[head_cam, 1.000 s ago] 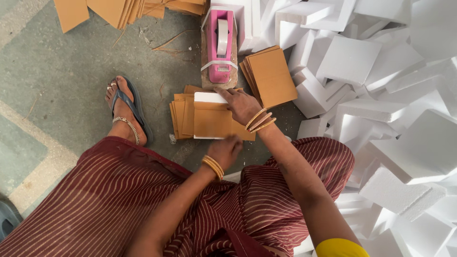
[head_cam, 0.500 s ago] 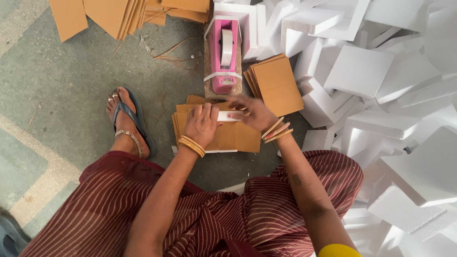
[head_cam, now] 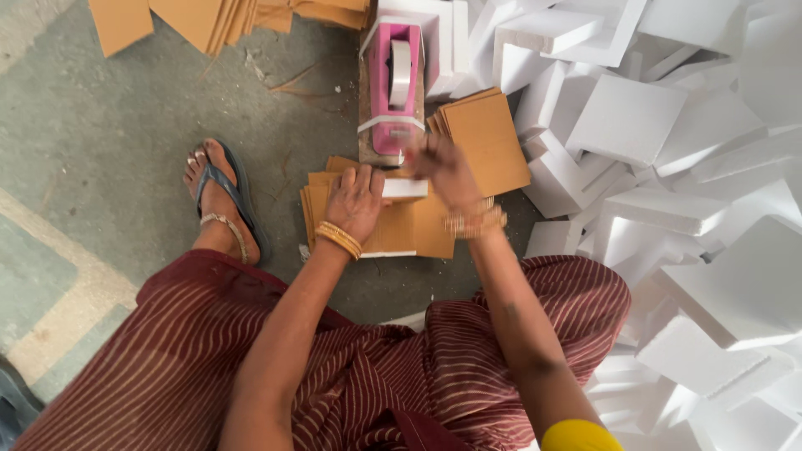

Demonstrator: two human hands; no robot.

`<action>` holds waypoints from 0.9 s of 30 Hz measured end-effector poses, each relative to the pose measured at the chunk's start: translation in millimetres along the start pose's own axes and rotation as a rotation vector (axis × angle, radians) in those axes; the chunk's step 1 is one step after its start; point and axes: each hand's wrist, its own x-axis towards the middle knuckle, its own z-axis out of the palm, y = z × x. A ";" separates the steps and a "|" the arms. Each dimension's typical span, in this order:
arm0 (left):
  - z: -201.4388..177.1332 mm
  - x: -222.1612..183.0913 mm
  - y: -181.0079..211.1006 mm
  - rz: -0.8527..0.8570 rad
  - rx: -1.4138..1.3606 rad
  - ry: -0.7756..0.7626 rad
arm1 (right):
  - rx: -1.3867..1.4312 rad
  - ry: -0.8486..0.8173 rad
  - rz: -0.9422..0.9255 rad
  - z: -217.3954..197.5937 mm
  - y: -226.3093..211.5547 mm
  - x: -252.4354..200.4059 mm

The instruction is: The person assembles protective cardboard packaging around foam blocks by hand. The person places a foam block onto a cardboard sheet, folds the cardboard around it, and secures it with tape using a tape dispenser.

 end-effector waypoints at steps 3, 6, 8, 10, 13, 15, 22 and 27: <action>3.4 5.6 1.6 -0.018 0.138 -0.019 | 0.049 -0.016 0.073 27.9 31.8 -68.8; -3.1 10.7 3.8 -0.041 0.017 -0.106 | 0.072 0.041 0.147 44.5 75.9 -85.9; -7.4 14.6 4.4 -0.035 0.002 -0.080 | 0.104 0.056 0.161 45.2 101.5 -83.5; -12.4 13.8 4.9 -0.028 -0.012 -0.087 | 0.145 0.048 0.169 41.4 118.5 -69.9; -19.2 20.0 3.5 -0.003 0.019 -0.128 | 0.215 0.128 0.201 42.3 127.2 -55.4; -22.2 15.9 1.3 0.024 0.102 -0.173 | 0.103 0.242 0.269 47.7 128.0 -50.7; -10.6 14.7 -0.6 0.012 0.074 -0.141 | -0.365 0.414 0.244 50.1 87.7 -46.5; -8.3 12.2 -0.1 0.019 0.118 -0.086 | -0.656 0.453 0.209 39.5 79.2 -44.1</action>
